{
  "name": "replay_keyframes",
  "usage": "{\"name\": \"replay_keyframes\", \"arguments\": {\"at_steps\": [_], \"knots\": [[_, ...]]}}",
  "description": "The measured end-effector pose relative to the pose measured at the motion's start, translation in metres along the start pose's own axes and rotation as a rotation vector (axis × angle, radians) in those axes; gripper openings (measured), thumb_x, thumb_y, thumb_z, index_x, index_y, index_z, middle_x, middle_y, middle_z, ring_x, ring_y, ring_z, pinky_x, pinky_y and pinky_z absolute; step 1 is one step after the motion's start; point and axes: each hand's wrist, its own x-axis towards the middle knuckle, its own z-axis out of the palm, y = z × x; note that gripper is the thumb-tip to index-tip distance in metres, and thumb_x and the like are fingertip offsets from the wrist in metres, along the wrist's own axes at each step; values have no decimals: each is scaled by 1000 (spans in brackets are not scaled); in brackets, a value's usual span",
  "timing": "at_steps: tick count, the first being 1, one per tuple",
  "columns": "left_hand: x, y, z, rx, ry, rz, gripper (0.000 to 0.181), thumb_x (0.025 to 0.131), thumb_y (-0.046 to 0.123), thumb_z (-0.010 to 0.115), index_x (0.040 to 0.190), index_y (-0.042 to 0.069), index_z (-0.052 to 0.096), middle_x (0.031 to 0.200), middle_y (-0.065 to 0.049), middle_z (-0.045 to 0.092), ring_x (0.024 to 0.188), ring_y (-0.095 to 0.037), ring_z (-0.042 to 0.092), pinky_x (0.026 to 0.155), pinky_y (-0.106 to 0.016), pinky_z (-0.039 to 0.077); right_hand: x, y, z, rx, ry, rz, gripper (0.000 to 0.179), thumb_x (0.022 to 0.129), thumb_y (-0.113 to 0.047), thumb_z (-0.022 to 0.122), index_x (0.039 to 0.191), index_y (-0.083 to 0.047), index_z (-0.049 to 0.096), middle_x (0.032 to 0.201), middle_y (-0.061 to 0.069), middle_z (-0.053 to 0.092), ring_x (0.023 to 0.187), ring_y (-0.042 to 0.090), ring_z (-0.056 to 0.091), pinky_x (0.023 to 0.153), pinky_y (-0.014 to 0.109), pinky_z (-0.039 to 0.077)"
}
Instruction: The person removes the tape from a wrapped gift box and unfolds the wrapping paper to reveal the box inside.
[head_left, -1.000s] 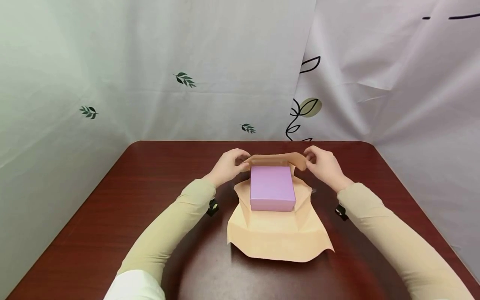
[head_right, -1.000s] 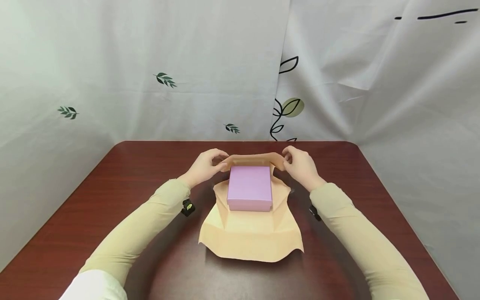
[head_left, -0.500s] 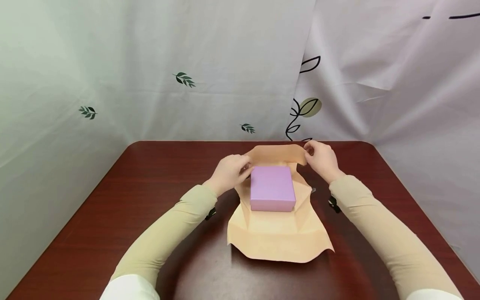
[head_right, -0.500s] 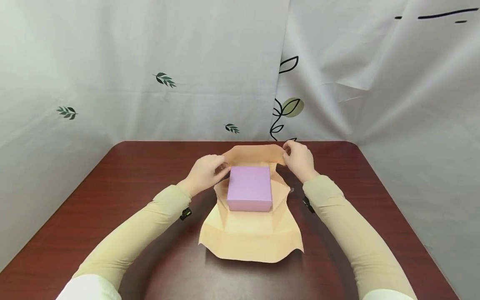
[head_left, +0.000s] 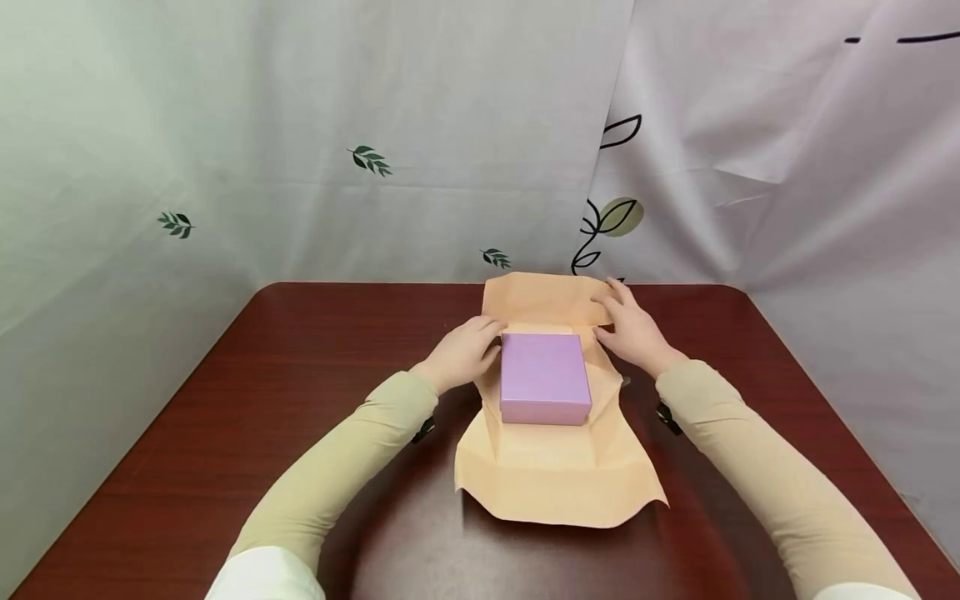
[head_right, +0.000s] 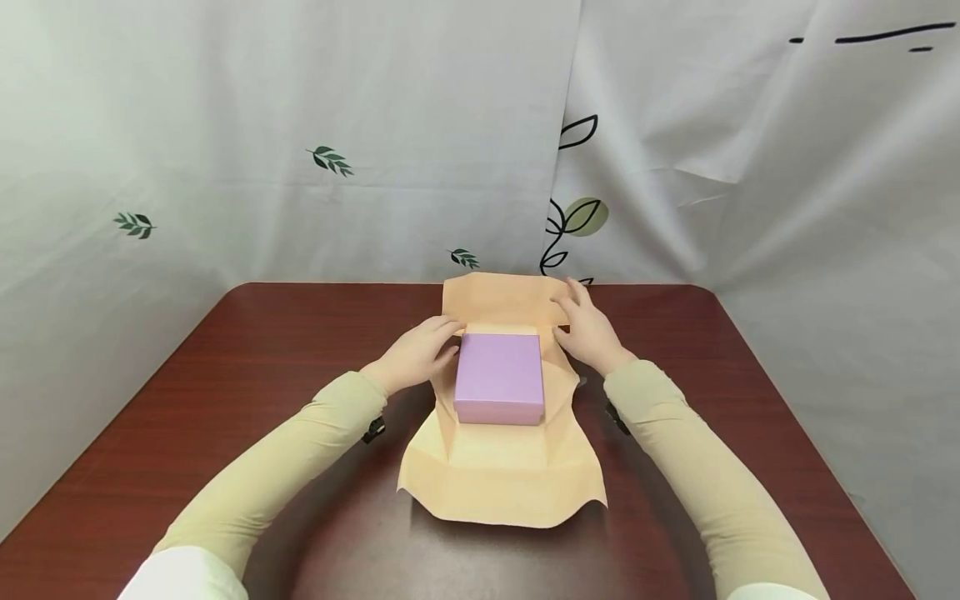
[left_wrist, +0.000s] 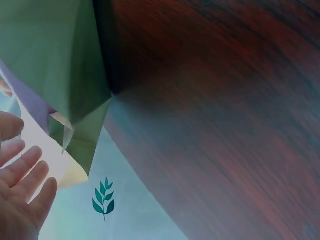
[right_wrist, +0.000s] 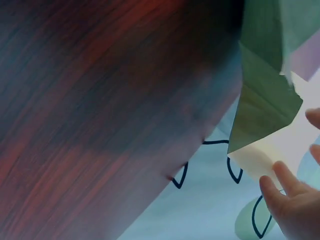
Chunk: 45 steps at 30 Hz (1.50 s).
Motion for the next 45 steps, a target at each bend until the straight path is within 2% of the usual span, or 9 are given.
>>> {"name": "replay_keyframes", "arguments": {"at_steps": [3, 7, 12, 18, 26, 32, 36, 39, 45], "knots": [[1, -2, 2, 33, -42, -1, 29, 91, 8, 59, 119, 0, 60, 115, -13, 61, 111, -26, 56, 97, -35, 45, 0, 2, 1, -23, -87, -23, 49, 87, -8, 62, 131, 7, 48, 152, 27, 16, 131, 45, 36, 99, 54, 40], [0, -4, 2, 72, -77, -9, 29, 91, 9, 60, 119, 1, 62, 116, -12, 61, 113, -26, 55, 98, -39, 44, -1, 6, 2, -69, -179, -59, 52, 87, -8, 62, 132, 11, 46, 149, 30, 24, 132, 49, 30, 106, 56, 31], [-2, -6, 4, 80, -68, -8, 36, 89, 12, 64, 124, 4, 57, 119, -11, 59, 116, -28, 52, 98, -43, 44, -5, 12, 6, -136, -226, -65, 51, 88, -9, 60, 132, 12, 46, 146, 31, 31, 130, 52, 28, 107, 57, 27], [-4, -7, 7, 124, -43, 51, 39, 88, 16, 66, 125, 6, 58, 123, -12, 59, 121, -31, 49, 98, -48, 43, -10, 16, 8, -170, -283, -28, 55, 90, -13, 58, 136, 11, 42, 147, 31, 28, 131, 53, 26, 106, 59, 28], [-5, -10, 8, 141, -82, 40, 34, 93, 16, 59, 126, 5, 58, 128, -15, 55, 127, -34, 44, 105, -48, 37, -13, 19, 10, -177, -349, -7, 62, 92, -21, 55, 140, 13, 34, 148, 33, 25, 131, 55, 24, 106, 60, 26], [-4, -10, 5, 122, -223, -36, 32, 99, 24, 50, 120, 3, 62, 134, -13, 52, 134, -31, 39, 110, -50, 30, -15, 20, 10, -175, -411, 32, 67, 93, -31, 54, 143, 8, 31, 150, 31, 22, 132, 57, 20, 106, 64, 23], [-3, -11, 6, 127, -359, -148, 48, 98, 39, 48, 131, 5, 55, 147, -9, 40, 141, -29, 26, 114, -51, 20, -15, 21, 11, -180, -456, 59, 71, 94, -37, 52, 145, 7, 28, 151, 29, 20, 134, 57, 16, 107, 65, 19], [-4, -11, 7, 128, -463, -215, 68, 93, 50, 50, 143, 5, 40, 154, -8, 30, 145, -30, 17, 116, -51, 14, -15, 23, 14, -189, -478, 78, 76, 93, -43, 51, 146, 6, 27, 152, 29, 19, 135, 56, 15, 107, 66, 16], [-6, -9, 9, 87, -610, -273, 91, 85, 63, 53, 149, 3, 27, 156, -12, 24, 146, -32, 10, 116, -52, 10, -14, 24, 17, -180, -546, 158, 86, 91, -54, 48, 147, 5, 21, 154, 28, 13, 137, 54, 10, 108, 66, 10]]}}
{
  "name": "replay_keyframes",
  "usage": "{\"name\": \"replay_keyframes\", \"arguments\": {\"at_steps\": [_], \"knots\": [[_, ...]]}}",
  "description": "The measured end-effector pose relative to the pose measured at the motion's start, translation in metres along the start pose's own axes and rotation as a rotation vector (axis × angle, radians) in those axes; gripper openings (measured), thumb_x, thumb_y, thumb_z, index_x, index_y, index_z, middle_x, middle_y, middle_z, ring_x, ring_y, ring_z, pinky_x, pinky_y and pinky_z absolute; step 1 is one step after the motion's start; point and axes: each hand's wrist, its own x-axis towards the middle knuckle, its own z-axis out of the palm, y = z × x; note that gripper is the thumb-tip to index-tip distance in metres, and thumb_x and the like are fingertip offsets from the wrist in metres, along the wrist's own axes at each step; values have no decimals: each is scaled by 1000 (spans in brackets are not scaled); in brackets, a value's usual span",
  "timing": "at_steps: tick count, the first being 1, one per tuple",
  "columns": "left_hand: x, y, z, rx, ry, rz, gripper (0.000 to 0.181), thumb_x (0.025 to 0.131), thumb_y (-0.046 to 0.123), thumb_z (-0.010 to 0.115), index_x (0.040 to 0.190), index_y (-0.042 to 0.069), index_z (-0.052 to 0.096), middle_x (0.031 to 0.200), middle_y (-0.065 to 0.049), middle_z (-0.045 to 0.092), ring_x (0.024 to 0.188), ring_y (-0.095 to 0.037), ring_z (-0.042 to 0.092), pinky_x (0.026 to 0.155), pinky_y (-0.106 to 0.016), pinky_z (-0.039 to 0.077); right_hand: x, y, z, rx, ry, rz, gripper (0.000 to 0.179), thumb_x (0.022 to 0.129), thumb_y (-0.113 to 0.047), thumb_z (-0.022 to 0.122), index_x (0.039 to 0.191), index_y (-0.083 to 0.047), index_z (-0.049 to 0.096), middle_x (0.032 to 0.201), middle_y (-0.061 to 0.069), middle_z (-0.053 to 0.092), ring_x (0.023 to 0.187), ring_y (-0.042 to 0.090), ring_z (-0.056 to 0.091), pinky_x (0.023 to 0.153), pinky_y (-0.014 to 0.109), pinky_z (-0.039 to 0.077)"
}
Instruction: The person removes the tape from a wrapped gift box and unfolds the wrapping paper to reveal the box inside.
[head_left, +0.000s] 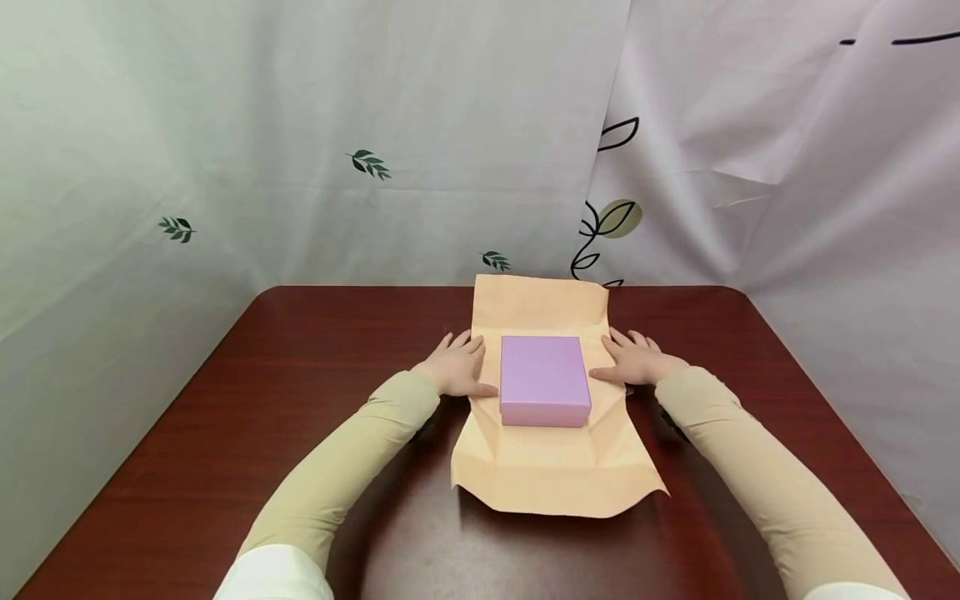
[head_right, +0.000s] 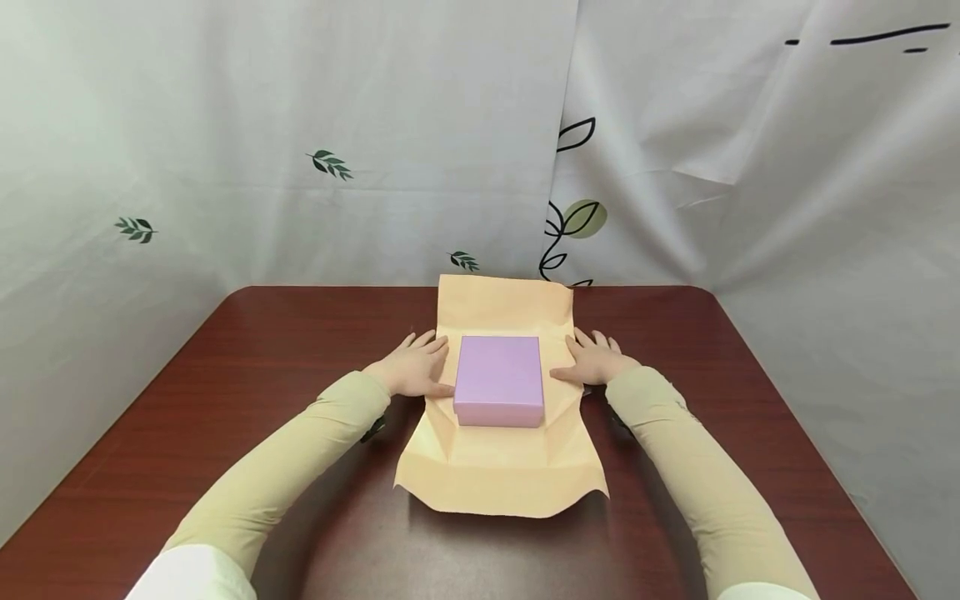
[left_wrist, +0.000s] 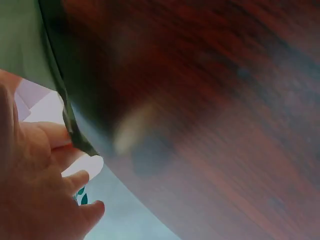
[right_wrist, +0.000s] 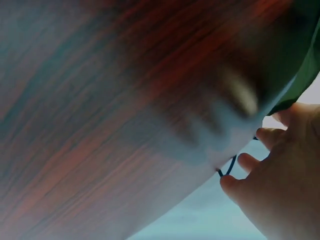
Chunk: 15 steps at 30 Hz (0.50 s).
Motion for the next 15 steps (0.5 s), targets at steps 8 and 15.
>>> {"name": "replay_keyframes", "arguments": {"at_steps": [8, 15], "knots": [[-2, 0, 6, -4, -129, -41, 106, 79, 70, 56, 152, 4, 14, 159, -11, 9, 147, -31, 3, 117, -52, 8, -2, -3, 0, -16, -85, 49, 92, 90, -60, 44, 148, 6, 17, 154, 30, 5, 137, 55, 5, 108, 66, 7], [-6, 1, 4, -34, -127, -29, 106, 80, 67, 58, 151, 2, 13, 159, -13, 8, 146, -33, 3, 116, -52, 10, -4, -4, 0, 0, -91, 55, 92, 91, -59, 45, 149, 6, 14, 153, 32, 2, 137, 56, 3, 109, 66, 5]]}}
